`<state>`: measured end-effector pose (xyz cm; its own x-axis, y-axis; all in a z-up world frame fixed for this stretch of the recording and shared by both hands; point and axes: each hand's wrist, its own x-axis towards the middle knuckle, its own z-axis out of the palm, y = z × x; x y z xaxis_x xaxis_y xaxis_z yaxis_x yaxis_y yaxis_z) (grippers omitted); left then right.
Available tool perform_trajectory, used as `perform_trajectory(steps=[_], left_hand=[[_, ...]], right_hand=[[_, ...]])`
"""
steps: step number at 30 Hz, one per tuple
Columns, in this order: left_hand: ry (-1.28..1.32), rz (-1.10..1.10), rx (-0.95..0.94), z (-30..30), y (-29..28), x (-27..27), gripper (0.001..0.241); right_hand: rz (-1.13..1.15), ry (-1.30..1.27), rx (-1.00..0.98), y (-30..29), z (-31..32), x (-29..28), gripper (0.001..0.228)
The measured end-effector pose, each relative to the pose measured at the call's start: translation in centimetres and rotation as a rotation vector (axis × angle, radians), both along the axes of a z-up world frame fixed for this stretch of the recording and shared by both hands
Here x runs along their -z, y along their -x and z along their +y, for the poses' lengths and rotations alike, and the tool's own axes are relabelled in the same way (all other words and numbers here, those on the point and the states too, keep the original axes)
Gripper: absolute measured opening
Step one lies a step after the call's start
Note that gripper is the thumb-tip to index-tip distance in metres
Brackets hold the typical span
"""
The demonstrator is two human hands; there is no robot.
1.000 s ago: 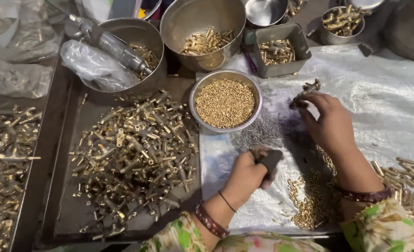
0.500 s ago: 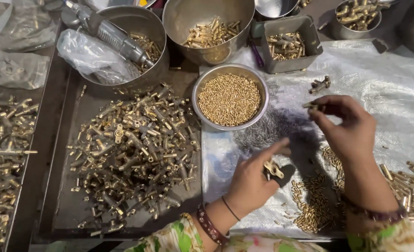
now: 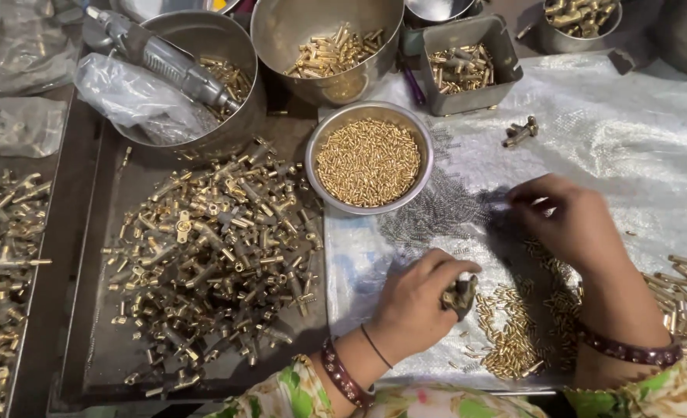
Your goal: The worker is assembling small brass metal components using an electric screwdriver to tighten screws.
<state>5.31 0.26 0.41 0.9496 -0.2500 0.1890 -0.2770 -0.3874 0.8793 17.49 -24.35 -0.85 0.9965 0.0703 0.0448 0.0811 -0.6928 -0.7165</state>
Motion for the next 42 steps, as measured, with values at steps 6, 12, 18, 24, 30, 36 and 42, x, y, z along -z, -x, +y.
perform_trajectory(steps=[6,12,18,24,30,36,42], left_hand=[[-0.035,-0.178,0.109,0.7,0.6,-0.4,0.044],[0.068,-0.110,0.005,0.6,0.3,0.3,0.047],[0.091,0.041,-0.065,0.9,-0.1,0.9,0.035],[0.183,-0.058,-0.017,0.6,-0.1,2.0,0.034],[0.267,0.052,0.012,-0.2,-0.4,2.5,0.032],[0.562,0.340,-0.027,-0.6,-1.5,4.0,0.016],[0.305,0.082,-0.039,0.0,-1.0,2.8,0.032]], right_hand=[[0.086,0.262,-0.500,2.1,4.9,-2.4,0.023],[0.033,0.535,-0.562,3.2,5.9,-2.2,0.038],[0.116,-0.189,-0.447,5.6,5.0,-3.7,0.023],[-0.005,-0.598,-0.415,9.0,5.1,-3.1,0.019],[-0.269,-0.352,-0.378,8.5,3.0,-3.0,0.013],[-0.004,-0.013,0.036,6.9,0.5,-2.0,0.025],[-0.167,0.558,-0.139,7.6,2.7,-0.3,0.028]])
